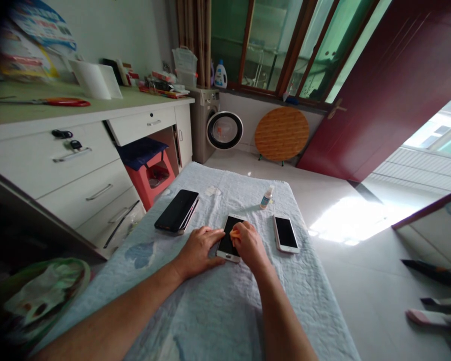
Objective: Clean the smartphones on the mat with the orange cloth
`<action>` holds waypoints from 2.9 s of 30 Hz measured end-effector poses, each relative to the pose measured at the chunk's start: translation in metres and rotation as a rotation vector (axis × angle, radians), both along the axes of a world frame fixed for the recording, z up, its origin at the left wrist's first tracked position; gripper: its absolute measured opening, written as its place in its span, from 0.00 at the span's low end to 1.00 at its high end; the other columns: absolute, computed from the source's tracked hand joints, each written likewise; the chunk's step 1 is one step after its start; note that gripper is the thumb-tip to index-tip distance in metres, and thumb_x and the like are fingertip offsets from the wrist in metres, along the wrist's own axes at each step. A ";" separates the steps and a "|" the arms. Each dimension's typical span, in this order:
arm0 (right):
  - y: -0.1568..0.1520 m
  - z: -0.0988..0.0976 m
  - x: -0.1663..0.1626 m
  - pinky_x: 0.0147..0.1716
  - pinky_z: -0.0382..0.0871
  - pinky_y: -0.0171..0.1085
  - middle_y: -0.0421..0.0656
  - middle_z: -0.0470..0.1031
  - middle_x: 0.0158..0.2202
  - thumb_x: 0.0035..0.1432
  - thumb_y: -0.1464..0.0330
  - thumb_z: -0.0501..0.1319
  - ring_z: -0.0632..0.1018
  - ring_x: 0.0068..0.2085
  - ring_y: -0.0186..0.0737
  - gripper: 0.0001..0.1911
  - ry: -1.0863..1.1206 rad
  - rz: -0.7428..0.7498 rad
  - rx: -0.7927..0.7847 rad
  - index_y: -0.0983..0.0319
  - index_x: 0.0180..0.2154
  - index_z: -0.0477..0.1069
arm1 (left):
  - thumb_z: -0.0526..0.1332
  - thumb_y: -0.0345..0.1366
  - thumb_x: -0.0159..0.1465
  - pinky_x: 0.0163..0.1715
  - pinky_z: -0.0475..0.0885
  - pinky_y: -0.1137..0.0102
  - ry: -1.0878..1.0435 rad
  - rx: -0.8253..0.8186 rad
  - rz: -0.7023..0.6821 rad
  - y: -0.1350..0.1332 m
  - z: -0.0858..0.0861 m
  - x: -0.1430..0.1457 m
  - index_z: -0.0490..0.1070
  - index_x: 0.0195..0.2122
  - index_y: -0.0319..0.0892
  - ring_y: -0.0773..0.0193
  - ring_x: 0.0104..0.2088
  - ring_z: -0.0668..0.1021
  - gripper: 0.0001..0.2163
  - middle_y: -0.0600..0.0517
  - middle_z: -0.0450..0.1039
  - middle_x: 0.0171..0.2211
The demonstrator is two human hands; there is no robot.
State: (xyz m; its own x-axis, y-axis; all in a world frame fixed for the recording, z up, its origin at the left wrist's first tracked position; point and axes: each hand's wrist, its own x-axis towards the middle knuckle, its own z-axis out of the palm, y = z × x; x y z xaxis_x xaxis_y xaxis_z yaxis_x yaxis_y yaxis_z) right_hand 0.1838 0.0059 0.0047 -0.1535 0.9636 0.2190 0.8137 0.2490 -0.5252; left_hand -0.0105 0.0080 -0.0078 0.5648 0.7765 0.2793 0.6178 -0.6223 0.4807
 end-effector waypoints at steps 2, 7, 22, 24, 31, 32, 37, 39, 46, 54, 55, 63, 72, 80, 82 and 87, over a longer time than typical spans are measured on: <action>0.003 -0.002 0.005 0.38 0.61 0.34 0.41 0.69 0.35 0.50 0.75 0.56 0.70 0.37 0.37 0.10 -0.037 -0.058 0.004 0.60 0.36 0.70 | 0.64 0.59 0.51 0.51 0.63 0.56 0.011 -0.004 -0.001 0.001 0.000 0.000 0.67 0.53 0.44 0.47 0.51 0.69 0.33 0.47 0.69 0.55; 0.004 0.000 0.016 0.38 0.60 0.35 0.45 0.69 0.34 0.55 0.72 0.55 0.70 0.36 0.39 0.07 -0.170 -0.265 -0.007 0.62 0.35 0.71 | 0.66 0.54 0.52 0.52 0.62 0.56 0.057 -0.010 0.005 0.000 0.003 0.001 0.67 0.54 0.43 0.48 0.53 0.68 0.32 0.47 0.67 0.57; -0.002 0.006 0.015 0.23 0.60 0.30 0.40 0.74 0.22 0.43 0.70 0.57 0.73 0.25 0.35 0.07 0.348 -0.403 -0.246 0.62 0.28 0.72 | 0.64 0.55 0.54 0.51 0.64 0.55 0.051 -0.011 -0.004 -0.001 0.004 0.002 0.67 0.54 0.41 0.49 0.52 0.69 0.31 0.45 0.68 0.55; -0.001 0.001 0.015 0.21 0.60 0.30 0.41 0.74 0.22 0.43 0.69 0.57 0.72 0.23 0.34 0.08 0.492 -0.403 -0.265 0.63 0.29 0.71 | 0.64 0.55 0.54 0.51 0.63 0.55 0.042 -0.013 -0.007 0.000 0.003 0.002 0.67 0.54 0.41 0.48 0.52 0.69 0.32 0.45 0.68 0.55; -0.002 0.000 0.012 0.17 0.61 0.30 0.42 0.73 0.22 0.44 0.66 0.60 0.71 0.20 0.33 0.09 0.931 -0.300 -0.289 0.65 0.29 0.69 | 0.64 0.57 0.52 0.52 0.62 0.55 0.001 -0.018 -0.025 0.001 0.002 0.002 0.64 0.57 0.44 0.48 0.52 0.70 0.35 0.45 0.69 0.55; -0.002 0.003 0.011 0.18 0.62 0.30 0.42 0.74 0.23 0.44 0.66 0.61 0.71 0.21 0.33 0.09 0.981 -0.276 -0.282 0.65 0.29 0.69 | 0.64 0.57 0.52 0.52 0.62 0.55 -0.005 -0.018 -0.023 0.001 0.002 0.002 0.64 0.57 0.44 0.48 0.51 0.70 0.35 0.45 0.69 0.54; -0.005 0.014 0.006 0.25 0.66 0.31 0.43 0.75 0.27 0.44 0.65 0.64 0.74 0.26 0.34 0.11 1.125 -0.188 -0.271 0.65 0.31 0.70 | 0.64 0.57 0.51 0.52 0.64 0.55 -0.048 -0.004 0.015 -0.001 0.004 0.003 0.66 0.54 0.42 0.48 0.50 0.71 0.34 0.44 0.70 0.53; -0.004 0.012 0.003 0.27 0.67 0.31 0.42 0.75 0.29 0.44 0.65 0.65 0.74 0.28 0.34 0.14 1.128 -0.153 -0.293 0.65 0.34 0.71 | 0.64 0.54 0.54 0.53 0.64 0.56 -0.077 0.009 0.041 -0.003 0.006 0.004 0.69 0.51 0.42 0.49 0.51 0.71 0.29 0.44 0.68 0.54; 0.000 -0.004 -0.006 0.26 0.66 0.31 0.42 0.76 0.32 0.44 0.63 0.67 0.74 0.29 0.34 0.16 1.143 -0.051 -0.383 0.62 0.36 0.70 | 0.66 0.48 0.54 0.51 0.66 0.59 -0.107 -0.007 0.047 -0.004 0.008 0.007 0.66 0.53 0.44 0.52 0.50 0.70 0.27 0.47 0.69 0.49; -0.004 0.004 -0.006 0.20 0.61 0.29 0.40 0.73 0.28 0.48 0.60 0.65 0.69 0.23 0.31 0.18 1.232 0.016 -0.435 0.63 0.39 0.71 | 0.68 0.45 0.50 0.54 0.65 0.57 -0.095 -0.008 0.077 -0.004 0.006 0.006 0.62 0.56 0.44 0.50 0.52 0.68 0.33 0.46 0.66 0.52; -0.005 0.004 -0.006 0.20 0.61 0.29 0.41 0.73 0.29 0.48 0.61 0.65 0.69 0.23 0.31 0.17 1.246 0.030 -0.433 0.62 0.39 0.70 | 0.67 0.43 0.51 0.54 0.65 0.57 -0.107 -0.003 0.074 -0.005 0.007 0.006 0.62 0.57 0.44 0.50 0.52 0.69 0.31 0.46 0.66 0.52; -0.009 0.013 -0.005 0.27 0.68 0.33 0.45 0.73 0.47 0.47 0.61 0.66 0.75 0.33 0.36 0.13 1.293 0.062 -0.370 0.59 0.34 0.67 | 0.60 0.33 0.53 0.57 0.64 0.57 -0.250 -0.006 0.026 -0.009 0.012 0.009 0.54 0.61 0.45 0.53 0.55 0.68 0.32 0.46 0.65 0.55; -0.009 0.011 -0.006 0.23 0.62 0.32 0.41 0.73 0.31 0.47 0.59 0.66 0.71 0.26 0.34 0.16 1.236 0.089 -0.404 0.59 0.36 0.69 | 0.54 0.31 0.60 0.47 0.72 0.65 -0.516 -0.249 0.135 -0.011 0.019 0.009 0.58 0.58 0.44 0.58 0.49 0.75 0.24 0.47 0.70 0.53; -0.011 0.013 -0.009 0.25 0.61 0.31 0.38 0.71 0.30 0.54 0.60 0.61 0.68 0.26 0.31 0.15 1.050 0.073 -0.321 0.58 0.42 0.65 | 0.56 0.33 0.61 0.39 0.74 0.67 -0.547 -0.445 0.154 -0.008 0.015 0.012 0.61 0.55 0.42 0.61 0.40 0.79 0.20 0.48 0.74 0.46; -0.011 0.012 -0.012 0.25 0.62 0.31 0.37 0.71 0.31 0.54 0.61 0.61 0.69 0.26 0.31 0.16 1.028 0.035 -0.271 0.57 0.43 0.61 | 0.57 0.34 0.60 0.43 0.73 0.65 -0.468 -0.388 0.174 -0.007 0.015 0.011 0.61 0.56 0.42 0.58 0.43 0.78 0.21 0.47 0.73 0.48; -0.009 0.005 -0.014 0.28 0.66 0.34 0.38 0.72 0.29 0.56 0.65 0.58 0.72 0.27 0.33 0.09 0.894 0.055 -0.201 0.58 0.37 0.60 | 0.62 0.42 0.58 0.50 0.68 0.59 -0.240 -0.218 0.204 -0.007 0.008 0.010 0.59 0.57 0.41 0.51 0.51 0.73 0.27 0.42 0.69 0.51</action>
State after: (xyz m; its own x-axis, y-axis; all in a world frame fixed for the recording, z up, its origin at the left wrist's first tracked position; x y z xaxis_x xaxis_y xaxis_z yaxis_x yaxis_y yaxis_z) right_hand 0.1694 -0.0030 0.0096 -0.0549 0.9927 0.1072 0.0731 0.1111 -0.9911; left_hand -0.0008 0.0012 -0.0003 0.3316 0.9219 0.2003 0.5722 -0.3653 0.7343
